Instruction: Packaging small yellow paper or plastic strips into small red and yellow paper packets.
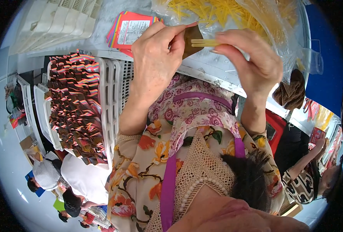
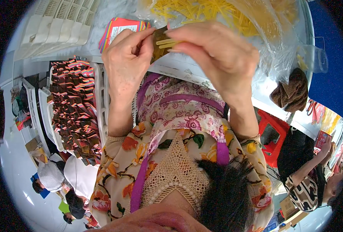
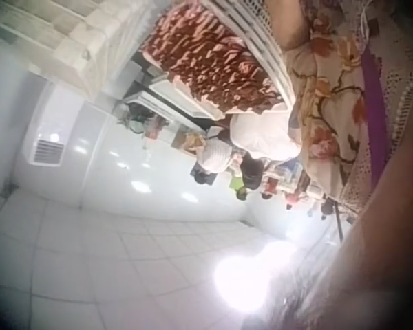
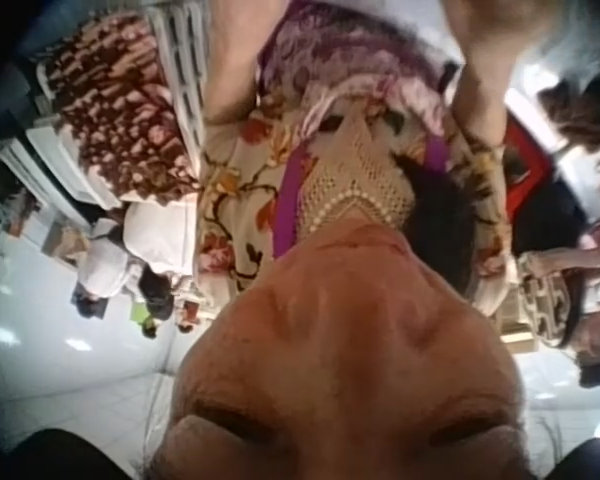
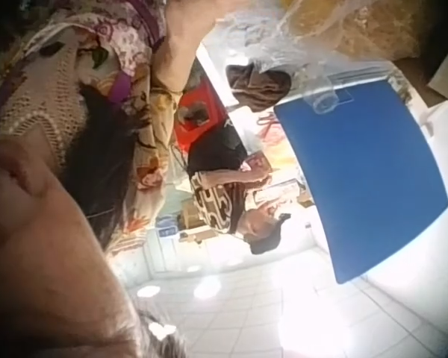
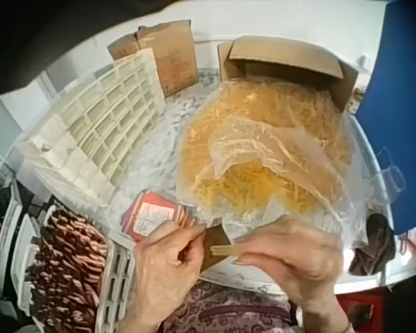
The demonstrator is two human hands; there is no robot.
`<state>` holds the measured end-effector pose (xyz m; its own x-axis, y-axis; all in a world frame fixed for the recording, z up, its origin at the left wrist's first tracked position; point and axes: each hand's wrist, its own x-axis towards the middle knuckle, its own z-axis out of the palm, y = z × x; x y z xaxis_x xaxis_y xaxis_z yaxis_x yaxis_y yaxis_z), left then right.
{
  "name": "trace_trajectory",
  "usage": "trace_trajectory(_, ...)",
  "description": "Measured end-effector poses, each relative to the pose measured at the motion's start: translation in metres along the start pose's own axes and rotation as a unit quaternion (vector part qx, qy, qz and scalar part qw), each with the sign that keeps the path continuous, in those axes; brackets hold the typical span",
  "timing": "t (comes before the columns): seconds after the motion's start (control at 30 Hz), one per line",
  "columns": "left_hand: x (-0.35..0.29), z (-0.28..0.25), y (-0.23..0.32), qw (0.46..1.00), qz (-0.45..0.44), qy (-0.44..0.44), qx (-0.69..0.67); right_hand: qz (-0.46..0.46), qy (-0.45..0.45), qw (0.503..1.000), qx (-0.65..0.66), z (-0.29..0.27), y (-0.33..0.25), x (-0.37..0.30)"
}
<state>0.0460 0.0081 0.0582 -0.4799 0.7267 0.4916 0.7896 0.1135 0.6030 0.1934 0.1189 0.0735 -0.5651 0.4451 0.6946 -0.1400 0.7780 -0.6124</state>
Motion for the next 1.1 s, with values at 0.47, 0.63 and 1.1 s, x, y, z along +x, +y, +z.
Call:
trace_trajectory(0.47,0.003,0.002,0.0,0.998,-0.015,-0.021,-0.05,0.01,-0.099,0.995,-0.03,0.024,0.007,0.003)
trace_trajectory(0.63,0.003,-0.001,-0.006,0.996,-0.062,-0.026,-0.058,-0.008,-0.149,0.988,-0.025,0.02,0.011,0.005)
trace_trajectory(1.1,0.0,0.004,0.0,0.999,-0.014,0.001,-0.05,0.003,-0.131,0.991,-0.041,0.004,0.006,-0.002)
